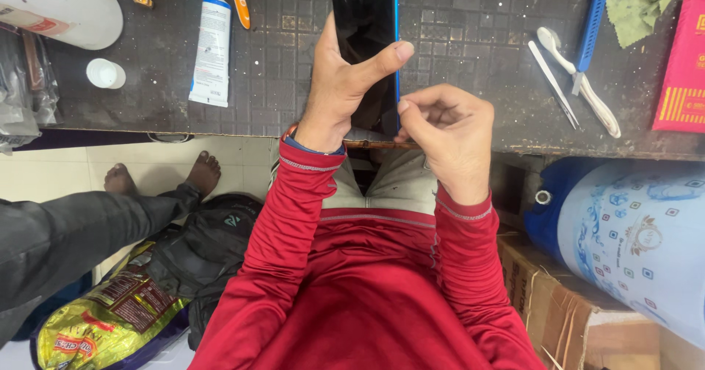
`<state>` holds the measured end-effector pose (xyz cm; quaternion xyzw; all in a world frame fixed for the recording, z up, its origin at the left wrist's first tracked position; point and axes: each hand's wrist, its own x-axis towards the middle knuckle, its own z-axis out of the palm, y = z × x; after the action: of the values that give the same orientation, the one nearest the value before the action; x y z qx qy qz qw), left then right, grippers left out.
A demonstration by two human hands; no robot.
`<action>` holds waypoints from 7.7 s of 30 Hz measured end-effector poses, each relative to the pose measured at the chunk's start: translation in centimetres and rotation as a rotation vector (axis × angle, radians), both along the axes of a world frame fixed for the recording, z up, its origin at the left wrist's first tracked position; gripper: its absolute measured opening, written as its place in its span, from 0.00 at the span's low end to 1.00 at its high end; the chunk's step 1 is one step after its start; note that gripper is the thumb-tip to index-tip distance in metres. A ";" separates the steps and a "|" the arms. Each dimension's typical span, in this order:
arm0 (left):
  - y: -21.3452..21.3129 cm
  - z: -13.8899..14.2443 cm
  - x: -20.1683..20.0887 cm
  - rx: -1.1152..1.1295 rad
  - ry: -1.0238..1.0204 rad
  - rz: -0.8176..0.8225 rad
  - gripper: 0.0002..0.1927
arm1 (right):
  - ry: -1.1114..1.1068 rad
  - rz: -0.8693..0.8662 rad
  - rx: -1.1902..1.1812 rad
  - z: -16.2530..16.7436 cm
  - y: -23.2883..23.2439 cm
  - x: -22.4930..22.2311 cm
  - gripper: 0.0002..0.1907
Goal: The person uses a blue prying tool to separate the screen assembly from the smartphone body. After removing the screen, they use a screwdriver to remove screws from the internal frame and then use the prying tool to lift a metal shield plate.
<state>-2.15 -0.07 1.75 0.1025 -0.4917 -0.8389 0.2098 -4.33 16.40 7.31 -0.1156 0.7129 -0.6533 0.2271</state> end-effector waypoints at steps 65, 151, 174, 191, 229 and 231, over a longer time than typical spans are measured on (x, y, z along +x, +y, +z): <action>0.1 -1.1 0.6 -0.097 0.122 -0.278 0.42 | 0.331 -0.031 -0.307 1.3 -2.2 -4.2 0.13; 1.6 5.3 3.5 -0.552 0.094 0.236 0.39 | 0.605 -0.211 0.119 6.7 1.2 3.2 0.14; 4.5 5.3 1.3 0.515 0.009 0.067 0.22 | 0.564 -0.167 0.056 2.5 1.0 7.2 0.17; 5.0 3.3 1.7 0.314 0.008 0.163 0.35 | 0.743 -0.177 0.236 2.7 1.7 6.8 0.06; 4.2 0.7 2.7 0.048 0.190 0.056 0.43 | 0.215 0.009 0.234 5.9 1.6 4.9 0.09; 4.4 0.4 2.7 0.014 0.187 0.077 0.41 | 0.201 -0.006 0.251 5.8 1.6 4.9 0.08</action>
<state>0.53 4.30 2.20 0.0442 -0.4596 -0.8396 0.2863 0.55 18.04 13.09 -0.1489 0.8084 -0.5449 0.1655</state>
